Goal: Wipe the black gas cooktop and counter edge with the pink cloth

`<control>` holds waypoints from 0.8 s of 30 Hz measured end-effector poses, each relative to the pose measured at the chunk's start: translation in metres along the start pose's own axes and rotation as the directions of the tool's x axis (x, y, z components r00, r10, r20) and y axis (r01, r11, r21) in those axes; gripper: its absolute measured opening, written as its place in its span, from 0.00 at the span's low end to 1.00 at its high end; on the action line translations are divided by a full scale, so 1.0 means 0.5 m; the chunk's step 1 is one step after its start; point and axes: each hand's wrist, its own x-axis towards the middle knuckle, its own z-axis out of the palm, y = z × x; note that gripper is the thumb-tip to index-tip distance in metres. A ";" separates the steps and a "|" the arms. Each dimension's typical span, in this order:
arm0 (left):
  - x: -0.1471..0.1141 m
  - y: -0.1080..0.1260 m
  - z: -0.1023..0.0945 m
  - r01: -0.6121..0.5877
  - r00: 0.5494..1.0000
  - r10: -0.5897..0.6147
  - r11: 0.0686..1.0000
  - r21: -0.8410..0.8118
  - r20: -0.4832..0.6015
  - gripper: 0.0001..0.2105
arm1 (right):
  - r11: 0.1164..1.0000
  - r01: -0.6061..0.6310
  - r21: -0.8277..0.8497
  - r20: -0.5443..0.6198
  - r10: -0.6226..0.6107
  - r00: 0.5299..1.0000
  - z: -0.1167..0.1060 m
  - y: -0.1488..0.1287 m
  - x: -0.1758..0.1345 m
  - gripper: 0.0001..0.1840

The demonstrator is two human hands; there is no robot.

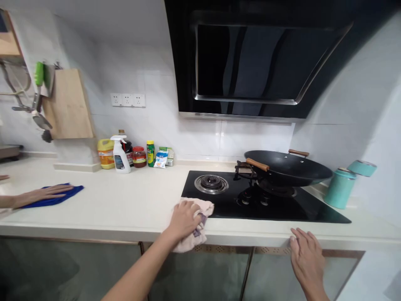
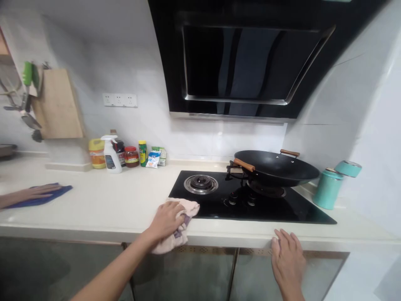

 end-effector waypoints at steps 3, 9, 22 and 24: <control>-0.013 0.073 0.028 -0.182 0.983 0.180 0.983 -0.030 -0.043 0.13 | 1.000 0.001 -0.001 -0.005 -0.001 1.000 0.001 -0.002 0.000 0.32; 0.013 0.245 0.091 -0.391 0.918 0.385 0.918 -0.061 -0.094 0.17 | 0.999 0.008 -0.033 0.028 -0.007 1.000 -0.002 0.004 -0.002 0.33; 0.014 0.259 0.124 -0.488 0.868 0.465 0.863 -0.130 -0.174 0.19 | 0.999 0.047 -0.017 0.066 -0.046 0.997 -0.014 0.024 -0.002 0.32; 0.004 0.228 0.108 -0.459 0.884 0.435 0.878 -0.135 -0.170 0.17 | 0.999 0.032 -0.014 0.077 -0.031 0.997 -0.015 0.022 -0.002 0.31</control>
